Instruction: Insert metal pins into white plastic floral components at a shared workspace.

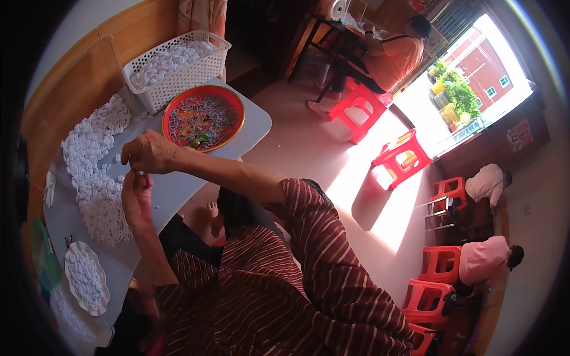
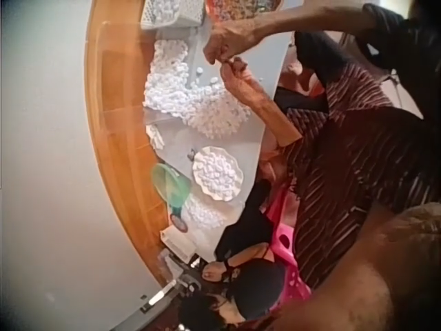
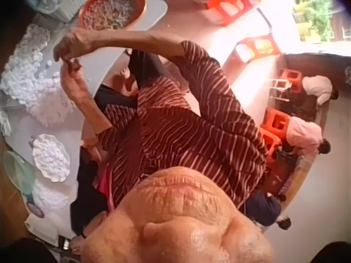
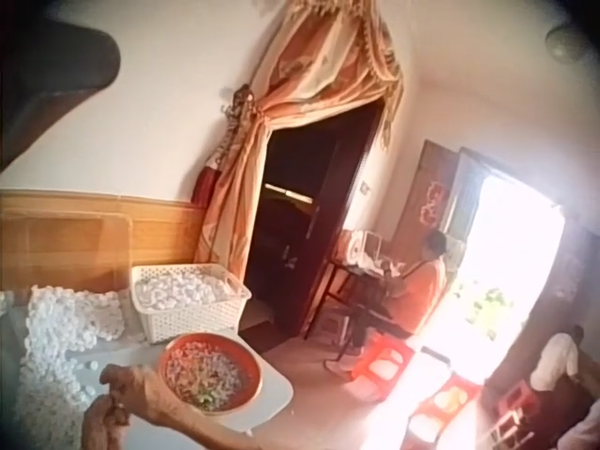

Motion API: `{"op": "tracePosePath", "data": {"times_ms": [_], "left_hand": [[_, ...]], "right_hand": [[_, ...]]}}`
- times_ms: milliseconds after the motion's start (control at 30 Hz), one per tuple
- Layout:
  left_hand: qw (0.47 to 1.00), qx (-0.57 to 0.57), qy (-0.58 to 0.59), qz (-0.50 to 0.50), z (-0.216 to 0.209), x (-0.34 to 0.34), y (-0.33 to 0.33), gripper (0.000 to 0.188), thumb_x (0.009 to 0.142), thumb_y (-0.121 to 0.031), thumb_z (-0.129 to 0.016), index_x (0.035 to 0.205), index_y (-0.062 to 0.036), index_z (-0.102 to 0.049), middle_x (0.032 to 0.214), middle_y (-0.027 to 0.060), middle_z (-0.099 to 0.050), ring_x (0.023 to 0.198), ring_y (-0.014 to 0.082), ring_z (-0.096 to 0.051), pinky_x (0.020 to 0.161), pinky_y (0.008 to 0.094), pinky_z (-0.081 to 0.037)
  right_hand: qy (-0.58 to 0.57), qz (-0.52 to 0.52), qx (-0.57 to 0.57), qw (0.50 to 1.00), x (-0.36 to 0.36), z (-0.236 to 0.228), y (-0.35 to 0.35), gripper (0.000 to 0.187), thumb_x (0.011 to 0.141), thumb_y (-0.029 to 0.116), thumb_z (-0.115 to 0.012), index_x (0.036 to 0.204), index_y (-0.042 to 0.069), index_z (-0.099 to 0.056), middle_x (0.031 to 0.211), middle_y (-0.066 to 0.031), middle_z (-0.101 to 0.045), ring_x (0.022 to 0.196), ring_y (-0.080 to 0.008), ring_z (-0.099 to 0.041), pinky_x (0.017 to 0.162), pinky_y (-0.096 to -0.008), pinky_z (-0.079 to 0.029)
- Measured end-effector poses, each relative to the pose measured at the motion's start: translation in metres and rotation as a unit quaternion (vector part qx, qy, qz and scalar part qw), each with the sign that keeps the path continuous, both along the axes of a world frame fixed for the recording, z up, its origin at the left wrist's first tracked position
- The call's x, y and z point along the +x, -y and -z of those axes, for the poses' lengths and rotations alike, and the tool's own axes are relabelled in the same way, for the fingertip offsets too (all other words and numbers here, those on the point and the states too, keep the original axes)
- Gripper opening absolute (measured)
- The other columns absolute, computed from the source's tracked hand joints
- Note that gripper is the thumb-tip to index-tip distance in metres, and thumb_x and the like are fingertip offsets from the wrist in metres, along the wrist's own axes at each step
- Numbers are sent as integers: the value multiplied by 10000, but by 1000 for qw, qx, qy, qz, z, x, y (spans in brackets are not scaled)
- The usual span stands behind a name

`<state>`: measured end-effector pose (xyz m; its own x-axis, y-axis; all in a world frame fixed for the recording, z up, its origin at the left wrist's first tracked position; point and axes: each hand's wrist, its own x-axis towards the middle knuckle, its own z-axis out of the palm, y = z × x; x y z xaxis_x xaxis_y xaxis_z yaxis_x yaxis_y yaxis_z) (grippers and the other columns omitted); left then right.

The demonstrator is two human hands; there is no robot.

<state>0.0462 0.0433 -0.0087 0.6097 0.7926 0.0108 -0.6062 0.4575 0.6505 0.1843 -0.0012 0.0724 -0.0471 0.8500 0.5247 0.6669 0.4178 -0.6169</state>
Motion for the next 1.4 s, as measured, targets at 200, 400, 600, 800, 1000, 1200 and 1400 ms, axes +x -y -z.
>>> {"op": "tracePosePath", "data": {"times_ms": [200, 400, 600, 800, 1000, 1200, 1400], "left_hand": [[995, -74, 65, -33, -1, 2, 2, 144, 906, -131, -544, 807, -38, -593, 663, 2, -530, 676, 90, -490, 691, 275, -407], [996, -58, 49, 45, -11, 4, 5, 167, 894, -135, -553, 963, -3, -628, 693, -3, -557, 677, 93, -503, 694, 255, -423], [999, 16, 0, -37, -5, -10, 1, 154, 857, -139, -577, 831, 9, -614, 697, 79, -609, 684, 146, -577, 638, 256, -441], [967, 98, -165, -168, -23, -13, 12, 146, 859, -110, -561, 791, 12, -606, 674, 54, -584, 618, 106, -530, 598, 237, -416], [802, 413, -335, -272, -27, -13, 15, 131, 889, -116, -532, 818, -8, -554, 611, 48, -571, 551, 114, -560, 506, 272, -438], [807, 428, -335, -232, -32, -16, 15, 85, 874, -68, -533, 813, -10, -536, 589, 80, -560, 550, 129, -576, 502, 281, -452], [744, 485, -395, -237, -29, -15, 6, 68, 837, -48, -555, 796, -6, -520, 610, 104, -567, 530, 202, -573, 488, 310, -455]], "right_hand": [[37, 30, 0, 999, -13, -5, 3, 204, 696, 35, -590, 894, 50, -637, 686, -84, -662, 674, -236, -664, 639, -321, -524], [16, -2, -16, 1000, -2, -2, 8, 251, 729, 53, -607, 980, 46, -625, 764, -86, -679, 707, -195, -674, 669, -308, -531], [11, -3, -8, 1000, -12, 9, 0, 268, 784, 48, -605, 1052, 65, -609, 844, -74, -690, 772, -158, -664, 716, -275, -523], [-95, 7, -45, 994, -18, 17, 2, 261, 768, 62, -616, 1024, 15, -606, 812, -80, -693, 747, -166, -672, 699, -280, -535], [-381, -34, -115, 917, -15, 36, 8, 293, 818, 16, -632, 1085, -43, -528, 911, -118, -675, 849, -144, -641, 761, -262, -518], [-417, -55, -93, 902, -14, 53, 4, 259, 830, 15, -624, 1069, -33, -539, 902, -97, -669, 836, -131, -631, 762, -255, -516], [-370, -15, -89, 925, -16, 55, 6, 215, 853, 44, -601, 1048, -36, -561, 916, -98, -674, 817, -114, -625, 734, -243, -506]]}}
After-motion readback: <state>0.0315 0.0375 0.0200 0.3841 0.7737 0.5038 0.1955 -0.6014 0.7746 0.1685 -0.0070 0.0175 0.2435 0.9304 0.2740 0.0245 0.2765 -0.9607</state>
